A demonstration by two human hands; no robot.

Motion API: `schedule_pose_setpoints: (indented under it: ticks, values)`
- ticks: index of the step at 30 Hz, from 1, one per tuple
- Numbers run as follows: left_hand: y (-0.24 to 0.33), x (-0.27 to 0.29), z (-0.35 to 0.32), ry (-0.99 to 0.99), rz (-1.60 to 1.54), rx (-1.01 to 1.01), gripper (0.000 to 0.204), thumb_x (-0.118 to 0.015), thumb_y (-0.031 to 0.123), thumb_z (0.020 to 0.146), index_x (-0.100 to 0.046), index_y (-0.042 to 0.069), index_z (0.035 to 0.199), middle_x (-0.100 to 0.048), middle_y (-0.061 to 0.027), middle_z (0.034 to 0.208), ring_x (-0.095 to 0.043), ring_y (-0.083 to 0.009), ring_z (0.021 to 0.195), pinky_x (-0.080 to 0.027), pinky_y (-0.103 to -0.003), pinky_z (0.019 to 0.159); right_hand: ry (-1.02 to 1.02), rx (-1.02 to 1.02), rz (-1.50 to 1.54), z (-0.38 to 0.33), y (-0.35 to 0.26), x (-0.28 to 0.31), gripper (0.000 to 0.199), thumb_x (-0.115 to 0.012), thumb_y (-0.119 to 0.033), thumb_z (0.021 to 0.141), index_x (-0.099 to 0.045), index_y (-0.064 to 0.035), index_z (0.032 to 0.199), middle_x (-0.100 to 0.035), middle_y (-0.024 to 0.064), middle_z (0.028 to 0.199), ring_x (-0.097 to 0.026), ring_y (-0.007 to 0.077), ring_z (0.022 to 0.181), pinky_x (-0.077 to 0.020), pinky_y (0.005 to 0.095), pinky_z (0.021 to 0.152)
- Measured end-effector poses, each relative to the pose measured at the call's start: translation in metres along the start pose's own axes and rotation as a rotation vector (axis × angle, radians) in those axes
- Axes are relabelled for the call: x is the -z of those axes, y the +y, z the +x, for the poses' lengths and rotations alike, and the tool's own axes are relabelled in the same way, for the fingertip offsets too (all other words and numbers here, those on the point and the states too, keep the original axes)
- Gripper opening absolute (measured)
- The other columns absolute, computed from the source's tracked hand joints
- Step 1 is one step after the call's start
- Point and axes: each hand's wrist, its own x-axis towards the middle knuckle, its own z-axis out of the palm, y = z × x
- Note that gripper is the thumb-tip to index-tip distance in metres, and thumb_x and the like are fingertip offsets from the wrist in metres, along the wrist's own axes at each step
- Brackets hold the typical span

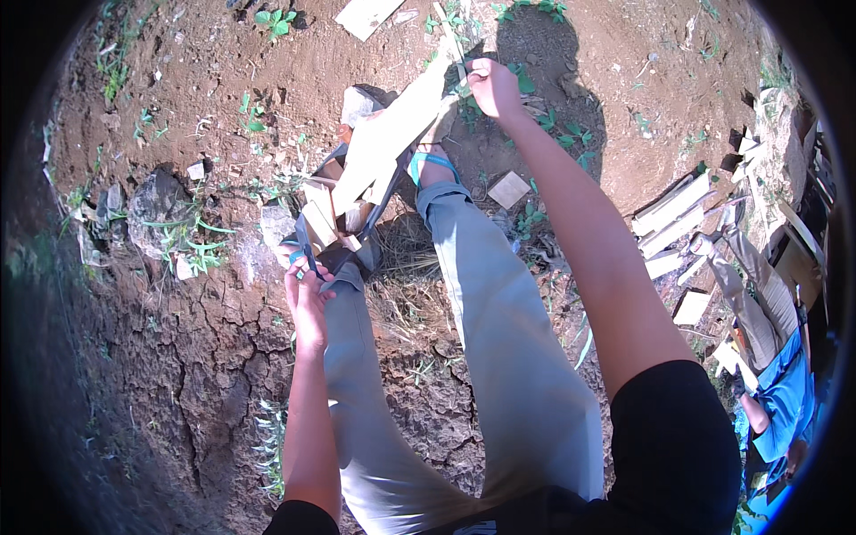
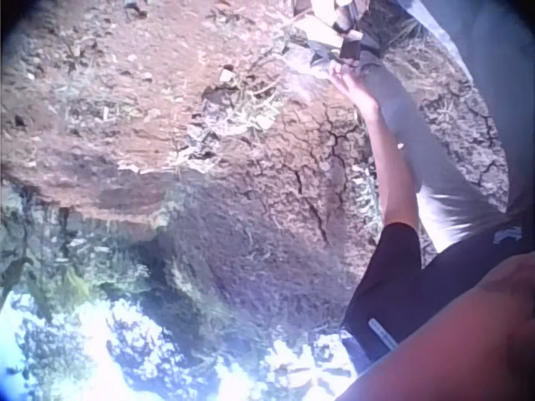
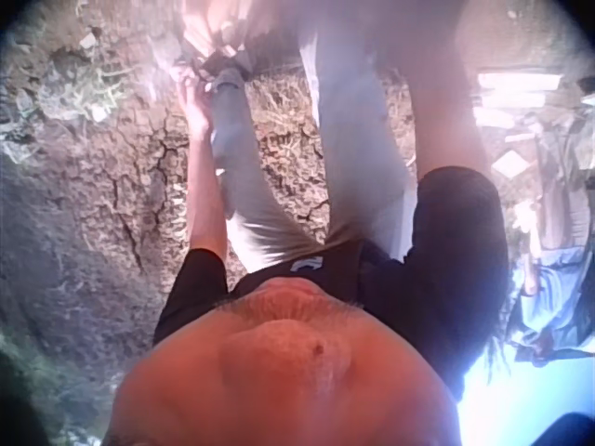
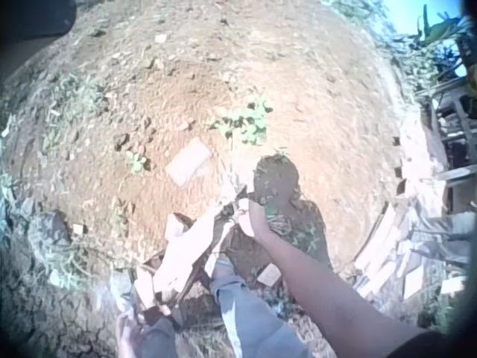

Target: The person picks up wood scraps from the ground and places them into a black plastic bag.

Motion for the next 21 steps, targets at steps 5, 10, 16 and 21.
schedule_pose_setpoints:
  ticks: [5,10,16,21]
  values:
    - [-0.001,-0.006,0.012,0.062,-0.051,0.034,0.032,-0.049,0.02,0.098,-0.045,0.012,0.128,-0.058,-0.0034,0.095,-0.056,-0.011,0.082,-0.042,-0.027,0.069,-0.087,-0.132,-0.12,0.098,0.028,-0.025,0.032,-0.068,-0.022,0.081,-0.068,-0.0032,0.107,-0.071,0.0181,0.098,-0.069,0.0324,0.092,-0.0544,0.0384,0.083]
    - [-0.008,-0.027,0.014,0.171,-0.065,0.033,0.032,-0.051,0.019,0.096,-0.047,0.011,0.127,-0.055,-0.0022,0.091,-0.051,-0.0098,0.076,-0.041,-0.026,0.065,-0.179,-0.216,-0.338,0.114,0.025,-0.058,0.049,-0.068,-0.028,0.08,-0.061,-0.0037,0.122,-0.068,0.0218,0.111,-0.066,0.0357,0.104,-0.0527,0.041,0.093]
    - [-0.005,-0.034,0.012,0.227,-0.057,0.057,0.034,-0.054,0.019,0.093,-0.046,0.011,0.125,-0.05,-0.0009,0.085,-0.047,-0.0094,0.076,-0.04,-0.025,0.064,0.261,-0.311,-0.037,0.108,0.013,-0.058,0.038,-0.061,-0.026,0.083,-0.062,0.0006,0.11,-0.06,0.0241,0.107,-0.06,0.0392,0.105,-0.0476,0.0438,0.095]
    - [-0.001,-0.036,0.01,0.255,-0.062,0.052,0.034,-0.055,0.017,0.093,-0.046,0.009,0.125,-0.05,-0.0012,0.085,-0.046,-0.0089,0.075,-0.04,-0.025,0.064,0.336,-0.119,-0.075,0.173,0.019,-0.034,0.037,-0.063,-0.028,0.083,-0.063,0.0002,0.108,-0.061,0.0231,0.106,-0.062,0.0389,0.101,-0.0503,0.0442,0.089]
